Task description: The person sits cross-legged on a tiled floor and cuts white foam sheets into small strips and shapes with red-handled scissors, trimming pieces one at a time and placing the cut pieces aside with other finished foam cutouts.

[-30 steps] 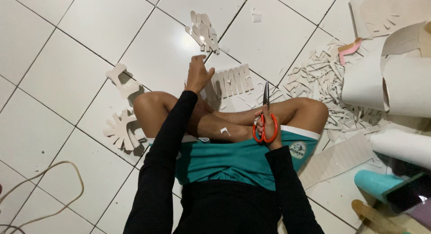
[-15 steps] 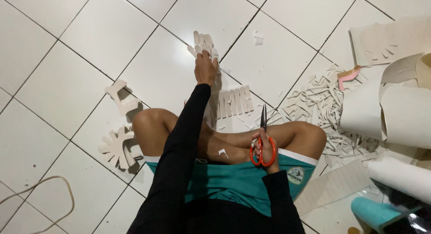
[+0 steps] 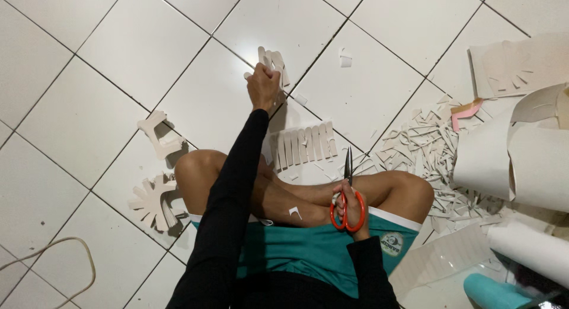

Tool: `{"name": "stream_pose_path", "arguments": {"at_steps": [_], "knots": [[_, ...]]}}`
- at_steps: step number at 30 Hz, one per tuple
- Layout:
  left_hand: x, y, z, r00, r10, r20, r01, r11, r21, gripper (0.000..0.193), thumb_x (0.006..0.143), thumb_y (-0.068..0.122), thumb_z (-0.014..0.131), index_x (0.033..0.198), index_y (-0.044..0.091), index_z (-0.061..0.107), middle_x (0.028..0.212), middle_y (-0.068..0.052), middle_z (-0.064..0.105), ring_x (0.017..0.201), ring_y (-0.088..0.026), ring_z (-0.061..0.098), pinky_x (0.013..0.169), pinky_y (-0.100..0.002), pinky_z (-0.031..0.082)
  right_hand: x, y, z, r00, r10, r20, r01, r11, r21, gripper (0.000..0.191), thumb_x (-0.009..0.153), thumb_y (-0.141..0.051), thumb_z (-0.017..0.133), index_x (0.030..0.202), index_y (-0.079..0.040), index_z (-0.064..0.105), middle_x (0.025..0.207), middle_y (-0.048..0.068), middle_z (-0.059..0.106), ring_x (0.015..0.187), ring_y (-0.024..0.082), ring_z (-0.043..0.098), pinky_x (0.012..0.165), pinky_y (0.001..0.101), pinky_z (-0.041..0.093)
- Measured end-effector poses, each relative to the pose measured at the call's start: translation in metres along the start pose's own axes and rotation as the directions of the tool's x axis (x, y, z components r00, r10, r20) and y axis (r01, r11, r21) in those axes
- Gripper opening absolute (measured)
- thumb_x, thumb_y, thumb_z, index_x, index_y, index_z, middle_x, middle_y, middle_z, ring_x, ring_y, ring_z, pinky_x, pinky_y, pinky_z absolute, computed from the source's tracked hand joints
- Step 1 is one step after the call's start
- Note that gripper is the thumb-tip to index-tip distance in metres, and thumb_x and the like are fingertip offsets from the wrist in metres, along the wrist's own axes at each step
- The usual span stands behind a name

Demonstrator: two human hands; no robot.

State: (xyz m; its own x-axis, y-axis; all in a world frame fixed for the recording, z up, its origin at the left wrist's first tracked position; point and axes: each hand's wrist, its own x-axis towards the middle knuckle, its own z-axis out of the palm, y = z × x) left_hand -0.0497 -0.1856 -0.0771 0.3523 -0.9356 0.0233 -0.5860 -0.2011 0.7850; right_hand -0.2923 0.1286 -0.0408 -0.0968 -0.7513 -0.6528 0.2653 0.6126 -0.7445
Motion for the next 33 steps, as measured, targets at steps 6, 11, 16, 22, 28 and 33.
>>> {"name": "stream_pose_path", "arguments": {"at_steps": [6,11,16,22,28,33], "knots": [[0.001,-0.042,-0.041,0.989,0.145,0.028,-0.146,0.989,0.002,0.032,0.087,0.026,0.079,0.090,0.002,0.058,0.075,-0.013,0.068,0.073,-0.032,0.067,0.073,-0.046,0.056,-0.003,0.003,0.005,1.000,-0.009,-0.006,0.009,1.000,-0.022,0.049,0.101,-0.051,0.052,0.094,-0.003,0.061,0.055,-0.003,0.042,0.040,0.006,0.038,0.035,0.0244,0.029],[-0.020,-0.051,-0.031,0.929,0.369,-0.041,-0.356,0.916,0.187,0.028,0.091,0.018,0.077,0.106,0.000,0.060,0.108,-0.020,0.059,0.100,-0.036,0.059,0.087,-0.046,0.052,-0.004,0.003,0.011,1.000,-0.003,-0.021,0.002,1.000,-0.030,0.048,0.101,-0.050,0.053,0.094,-0.004,0.061,0.056,-0.003,0.042,0.040,0.005,0.038,0.035,0.0241,0.030],[-0.018,-0.030,-0.015,0.942,0.332,0.054,-0.336,0.933,0.127,0.049,0.085,0.015,0.078,0.126,-0.003,0.059,0.109,-0.022,0.057,0.100,-0.038,0.055,0.087,-0.047,0.050,-0.003,0.002,0.014,1.000,-0.016,-0.026,0.015,0.999,-0.029,0.048,0.102,-0.050,0.054,0.094,-0.004,0.062,0.056,-0.003,0.043,0.041,0.005,0.039,0.036,0.0235,0.030],[-0.013,-0.009,-0.011,0.959,0.284,0.018,-0.283,0.948,0.147,0.036,0.082,0.014,0.075,0.115,0.004,0.064,0.111,-0.020,0.057,0.102,-0.035,0.056,0.093,-0.050,0.047,0.002,0.002,0.011,1.000,-0.015,-0.028,0.014,1.000,-0.024,0.046,0.101,-0.048,0.054,0.095,-0.004,0.063,0.056,-0.003,0.043,0.041,0.005,0.039,0.036,0.0235,0.030],[0.006,0.001,0.014,0.821,0.537,0.194,-0.554,0.831,0.044,0.024,0.103,0.022,0.059,0.114,0.001,0.058,0.138,-0.021,0.052,0.134,-0.037,0.046,0.115,-0.056,0.037,0.009,0.000,0.012,1.000,0.021,-0.018,-0.021,1.000,-0.018,0.045,0.101,-0.047,0.054,0.095,-0.004,0.062,0.056,-0.003,0.043,0.040,0.006,0.039,0.035,0.0242,0.030],[0.016,-0.011,0.028,0.815,0.401,0.418,-0.542,0.783,0.305,0.043,0.103,0.028,0.048,0.131,-0.004,0.053,0.158,-0.017,0.039,0.152,-0.039,0.024,0.120,-0.066,0.017,0.012,-0.002,0.014,0.999,0.021,-0.024,-0.021,0.999,-0.033,0.046,0.101,-0.048,0.053,0.094,-0.004,0.063,0.055,-0.003,0.044,0.040,0.006,0.039,0.035,0.0241,0.031]]}}
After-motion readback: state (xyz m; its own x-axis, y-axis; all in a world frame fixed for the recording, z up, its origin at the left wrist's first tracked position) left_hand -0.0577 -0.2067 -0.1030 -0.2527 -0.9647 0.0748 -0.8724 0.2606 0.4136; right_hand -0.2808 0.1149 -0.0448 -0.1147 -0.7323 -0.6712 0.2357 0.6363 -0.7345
